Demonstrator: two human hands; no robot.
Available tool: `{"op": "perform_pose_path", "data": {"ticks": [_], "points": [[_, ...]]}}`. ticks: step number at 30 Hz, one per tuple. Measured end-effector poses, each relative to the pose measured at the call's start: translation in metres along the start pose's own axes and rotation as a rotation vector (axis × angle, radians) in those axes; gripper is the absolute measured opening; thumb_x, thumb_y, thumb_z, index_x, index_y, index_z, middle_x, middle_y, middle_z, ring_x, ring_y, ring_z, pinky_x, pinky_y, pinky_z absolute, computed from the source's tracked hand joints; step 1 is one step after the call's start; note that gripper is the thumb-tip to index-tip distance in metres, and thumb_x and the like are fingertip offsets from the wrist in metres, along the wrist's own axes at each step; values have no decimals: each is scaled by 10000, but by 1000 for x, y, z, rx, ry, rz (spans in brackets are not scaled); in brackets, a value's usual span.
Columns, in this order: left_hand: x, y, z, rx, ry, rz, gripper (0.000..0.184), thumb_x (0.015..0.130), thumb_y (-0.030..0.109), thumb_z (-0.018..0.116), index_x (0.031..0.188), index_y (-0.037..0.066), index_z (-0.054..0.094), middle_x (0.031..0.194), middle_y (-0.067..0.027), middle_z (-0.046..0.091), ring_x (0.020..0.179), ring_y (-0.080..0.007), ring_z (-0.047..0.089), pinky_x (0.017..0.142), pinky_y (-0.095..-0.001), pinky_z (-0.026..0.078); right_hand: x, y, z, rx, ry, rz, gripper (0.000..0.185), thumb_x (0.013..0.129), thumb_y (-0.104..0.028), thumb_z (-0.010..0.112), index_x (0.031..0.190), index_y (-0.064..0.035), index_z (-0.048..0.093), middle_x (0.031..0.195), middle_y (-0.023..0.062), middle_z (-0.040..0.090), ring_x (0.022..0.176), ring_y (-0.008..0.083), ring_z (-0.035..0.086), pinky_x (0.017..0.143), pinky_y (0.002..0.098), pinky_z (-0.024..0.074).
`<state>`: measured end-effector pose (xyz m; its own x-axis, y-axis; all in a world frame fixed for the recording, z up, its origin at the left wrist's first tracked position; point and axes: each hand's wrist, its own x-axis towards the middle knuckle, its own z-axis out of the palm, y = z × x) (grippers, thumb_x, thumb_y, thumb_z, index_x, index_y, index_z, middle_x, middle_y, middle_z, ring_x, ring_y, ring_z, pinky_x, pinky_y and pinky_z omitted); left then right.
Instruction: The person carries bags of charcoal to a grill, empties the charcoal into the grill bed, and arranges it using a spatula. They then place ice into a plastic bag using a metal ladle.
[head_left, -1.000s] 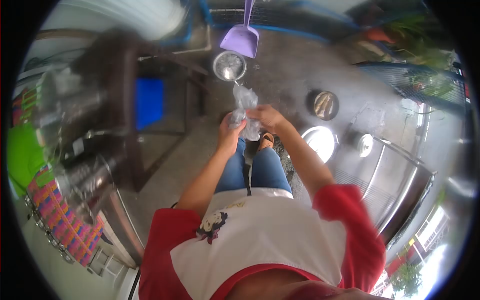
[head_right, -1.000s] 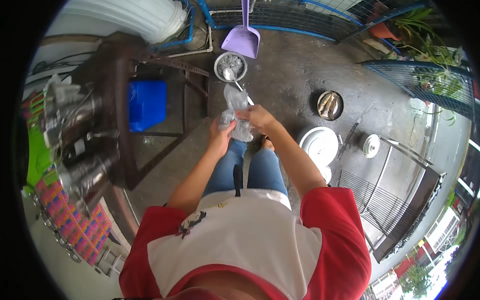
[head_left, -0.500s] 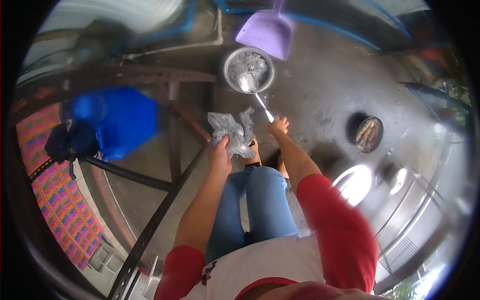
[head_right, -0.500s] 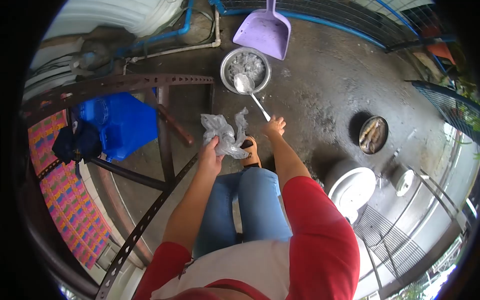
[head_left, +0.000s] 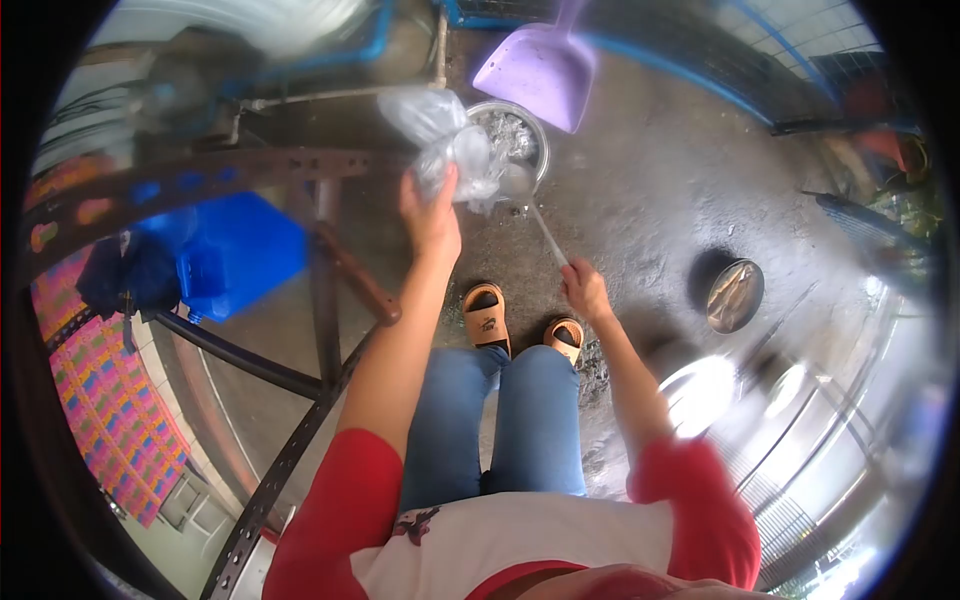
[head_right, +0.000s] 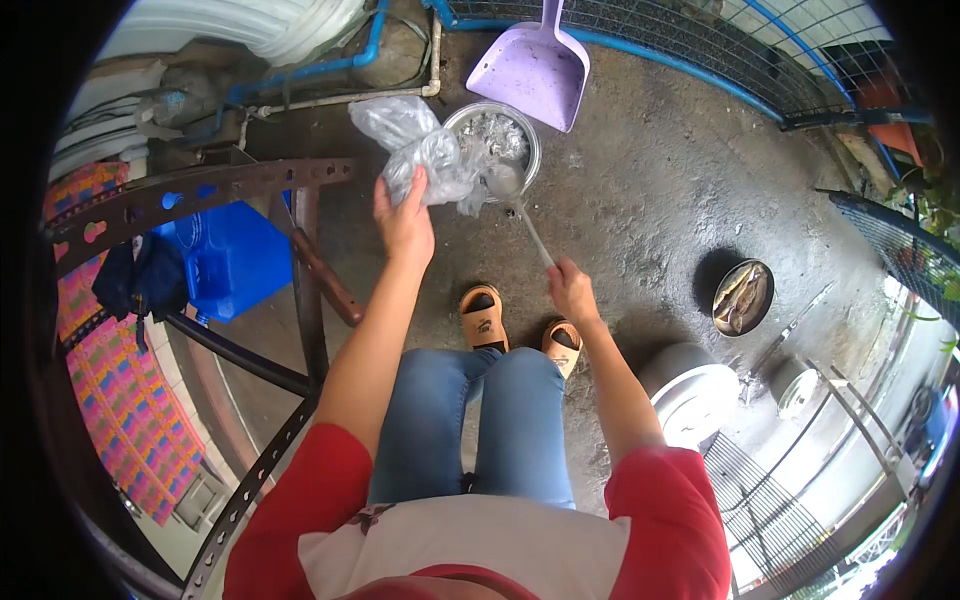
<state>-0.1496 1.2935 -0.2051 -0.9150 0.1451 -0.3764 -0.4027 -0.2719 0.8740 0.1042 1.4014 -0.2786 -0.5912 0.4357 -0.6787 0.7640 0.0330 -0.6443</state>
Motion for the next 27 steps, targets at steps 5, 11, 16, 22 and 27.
{"op": "perform_pose_path", "data": {"ticks": [5,11,16,22,27], "points": [[43,-95,-11,136,255,-150,494,725,137,809,1129,8,555,1076,-100,623,987,-207,592,880,-333,445,-41,-31,-50,-175,208,-235,246,876,-100,527,1104,-10,544,724,223,619,695,417,619,642,448,489],[98,-168,-46,812,290,-215,446,703,174,841,1032,-26,616,1055,-151,645,938,-205,608,827,-336,473,-16,-66,-67,-301,157,-479,361,835,2,493,1195,-2,518,948,257,584,870,456,591,711,459,495],[88,-133,-56,247,71,-388,695,911,-17,518,1468,58,110,1413,-187,390,1166,-307,538,942,-381,461,21,-58,-50,-512,55,-518,396,843,19,469,1235,-22,501,1004,251,586,909,424,607,763,456,519],[-27,-113,-105,391,195,-502,473,915,117,576,1345,53,390,1251,-129,550,1092,-249,580,905,-369,459,59,-52,-9,-797,-117,-256,401,855,-18,478,1255,-30,471,1086,235,593,988,395,627,816,454,540],[-130,-60,-131,540,-57,-693,443,925,231,601,1303,52,453,1228,-101,581,1058,-225,603,839,-346,468,84,-113,-10,-928,-326,-76,321,886,-97,523,1194,-19,572,1203,194,585,1087,353,606,853,423,537]]}}
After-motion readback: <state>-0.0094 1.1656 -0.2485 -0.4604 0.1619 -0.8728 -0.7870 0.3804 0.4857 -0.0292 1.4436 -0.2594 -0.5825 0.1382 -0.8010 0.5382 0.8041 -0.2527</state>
